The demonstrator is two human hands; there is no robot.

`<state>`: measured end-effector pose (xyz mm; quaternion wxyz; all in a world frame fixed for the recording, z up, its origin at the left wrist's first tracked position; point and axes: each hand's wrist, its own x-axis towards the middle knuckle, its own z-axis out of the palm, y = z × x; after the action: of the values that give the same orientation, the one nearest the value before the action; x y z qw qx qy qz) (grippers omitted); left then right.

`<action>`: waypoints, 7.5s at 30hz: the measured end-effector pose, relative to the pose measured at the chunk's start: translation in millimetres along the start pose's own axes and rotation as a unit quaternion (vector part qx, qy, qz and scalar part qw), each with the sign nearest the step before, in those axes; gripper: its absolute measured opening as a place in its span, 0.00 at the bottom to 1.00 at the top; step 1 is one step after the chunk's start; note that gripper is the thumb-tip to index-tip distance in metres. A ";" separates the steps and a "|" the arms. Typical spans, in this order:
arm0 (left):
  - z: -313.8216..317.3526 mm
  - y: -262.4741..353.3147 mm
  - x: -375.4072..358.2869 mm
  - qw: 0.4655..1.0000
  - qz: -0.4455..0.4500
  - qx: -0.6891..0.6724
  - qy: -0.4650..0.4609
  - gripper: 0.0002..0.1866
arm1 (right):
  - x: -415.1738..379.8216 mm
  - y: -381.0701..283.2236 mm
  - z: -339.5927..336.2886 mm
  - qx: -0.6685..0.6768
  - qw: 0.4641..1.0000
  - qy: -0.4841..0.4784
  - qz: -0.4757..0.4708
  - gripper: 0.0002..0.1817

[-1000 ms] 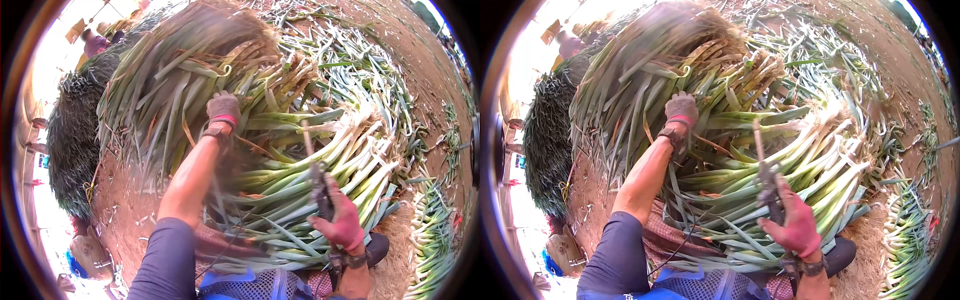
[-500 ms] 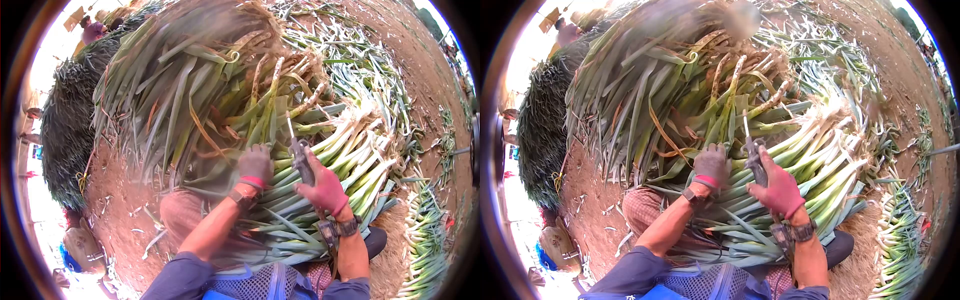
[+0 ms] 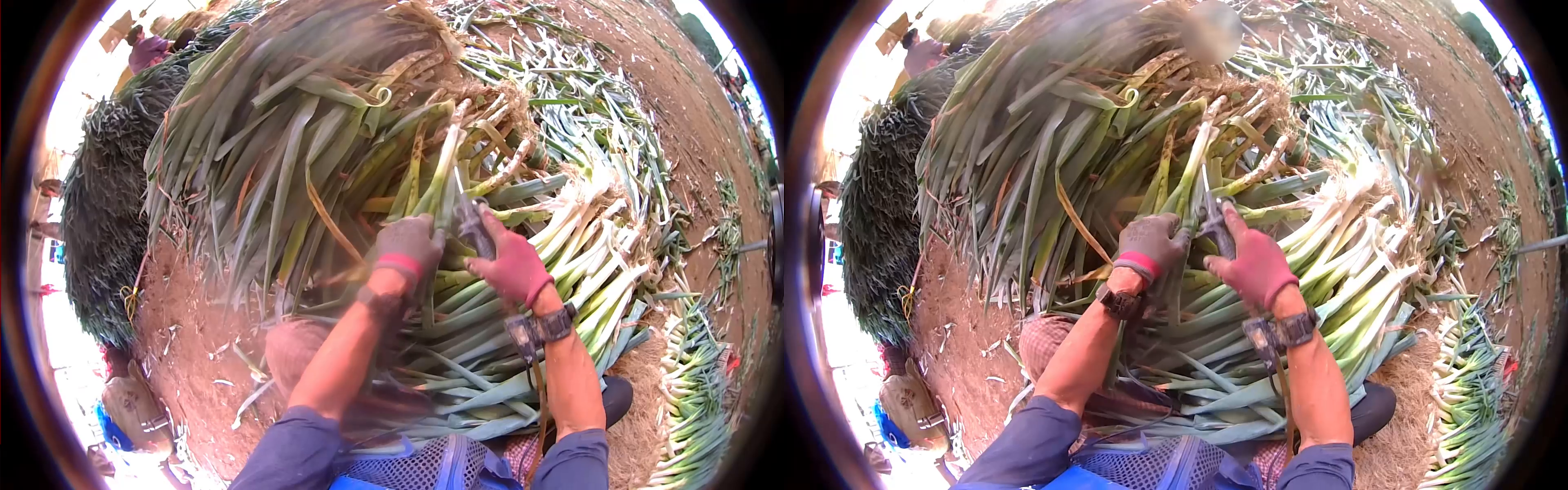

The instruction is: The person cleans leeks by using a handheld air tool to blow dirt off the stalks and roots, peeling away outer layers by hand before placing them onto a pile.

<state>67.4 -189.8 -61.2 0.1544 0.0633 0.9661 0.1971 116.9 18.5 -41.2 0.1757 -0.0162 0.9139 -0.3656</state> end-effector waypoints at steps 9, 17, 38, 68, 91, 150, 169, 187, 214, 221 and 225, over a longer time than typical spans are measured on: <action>-6.0 0.5 59.8 0.996 0.014 0.053 0.066 0.23 | 97.7 -8.5 -26.7 -0.060 0.995 0.043 0.061 0.52; 3.3 5.0 80.5 0.997 -0.010 0.080 -0.002 0.26 | 145.6 13.0 -28.0 -0.052 0.995 0.074 0.048 0.53; 69.3 97.9 -46.7 0.956 0.204 -0.059 -0.203 0.23 | -96.9 27.2 -36.2 0.077 0.993 0.084 0.033 0.56; 1.9 -57.0 34.6 0.995 -0.074 -0.054 -0.037 0.30 | 115.6 -41.2 -8.8 -0.129 0.991 0.021 0.019 0.53; 25.4 27.4 -45.8 0.969 0.101 -0.153 -0.167 0.24 | -117.3 -11.4 -34.3 -0.019 1.000 -0.009 0.003 0.57; 35.0 0.5 51.3 0.989 0.034 0.075 -0.121 0.21 | -9.0 56.2 -11.5 -0.045 0.991 0.077 0.099 0.54; 20.4 58.1 -58.3 0.893 0.232 -0.120 -0.367 0.27 | -51.9 2.9 -34.5 -0.028 0.996 0.067 0.052 0.56; -30.0 -69.9 131.1 0.982 0.056 -0.052 0.174 0.23 | 114.7 -49.0 22.0 0.056 0.996 0.068 -0.005 0.53; -58.2 -23.2 158.8 0.993 -0.054 0.077 -0.065 0.31 | 26.2 -4.5 35.7 0.126 0.987 0.049 -0.081 0.57; -42.5 -25.8 117.0 0.994 -0.055 0.091 -0.032 0.28 | 49.9 -0.5 6.6 0.088 0.990 0.112 0.009 0.56; -45.1 -24.5 101.0 0.992 -0.041 0.106 -0.060 0.26 | 61.3 -1.4 -8.8 0.036 0.993 0.083 0.074 0.56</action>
<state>-44.0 -210.0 -59.2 0.2128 0.0512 0.9722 0.0827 56.3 13.6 -53.3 0.1264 0.0887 0.9101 -0.3845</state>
